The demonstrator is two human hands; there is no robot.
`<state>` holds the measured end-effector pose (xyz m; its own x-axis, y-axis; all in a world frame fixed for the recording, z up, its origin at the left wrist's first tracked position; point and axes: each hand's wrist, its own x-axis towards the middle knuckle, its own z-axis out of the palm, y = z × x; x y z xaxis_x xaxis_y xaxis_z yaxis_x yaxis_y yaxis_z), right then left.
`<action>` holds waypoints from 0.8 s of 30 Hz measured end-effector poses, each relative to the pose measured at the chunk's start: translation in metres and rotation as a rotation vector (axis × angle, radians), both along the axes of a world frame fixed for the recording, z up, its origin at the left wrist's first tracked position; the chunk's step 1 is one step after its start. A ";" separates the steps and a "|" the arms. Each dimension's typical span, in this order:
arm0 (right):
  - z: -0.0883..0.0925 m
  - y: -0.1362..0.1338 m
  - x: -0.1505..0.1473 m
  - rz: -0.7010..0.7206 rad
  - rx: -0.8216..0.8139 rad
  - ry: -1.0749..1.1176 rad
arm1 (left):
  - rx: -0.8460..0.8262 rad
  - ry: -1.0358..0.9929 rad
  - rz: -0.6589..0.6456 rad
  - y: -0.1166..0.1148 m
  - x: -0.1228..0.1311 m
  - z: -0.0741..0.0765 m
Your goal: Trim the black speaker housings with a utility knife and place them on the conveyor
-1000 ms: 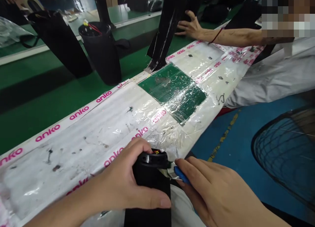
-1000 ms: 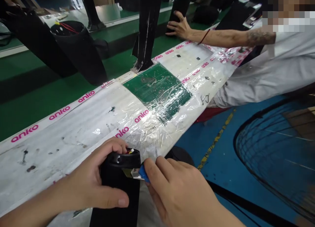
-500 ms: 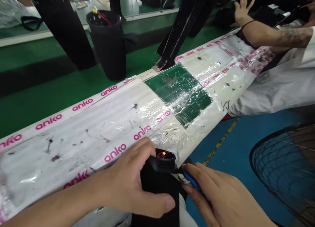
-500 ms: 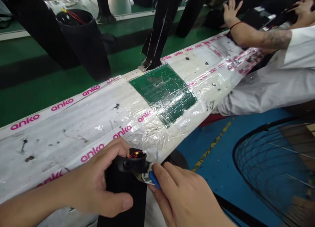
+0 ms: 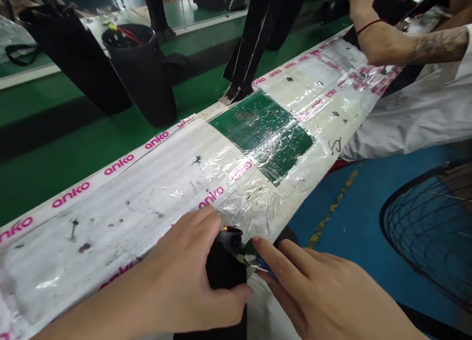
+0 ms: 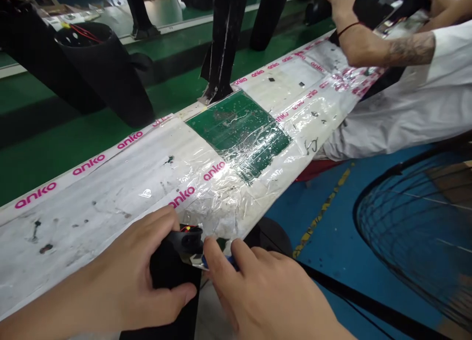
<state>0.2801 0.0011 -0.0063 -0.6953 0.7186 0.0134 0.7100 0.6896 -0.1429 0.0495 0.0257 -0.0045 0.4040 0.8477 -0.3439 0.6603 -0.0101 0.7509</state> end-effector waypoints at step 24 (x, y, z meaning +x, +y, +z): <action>0.005 -0.005 -0.003 0.003 0.044 -0.028 | 0.042 -0.020 0.002 0.002 0.000 0.000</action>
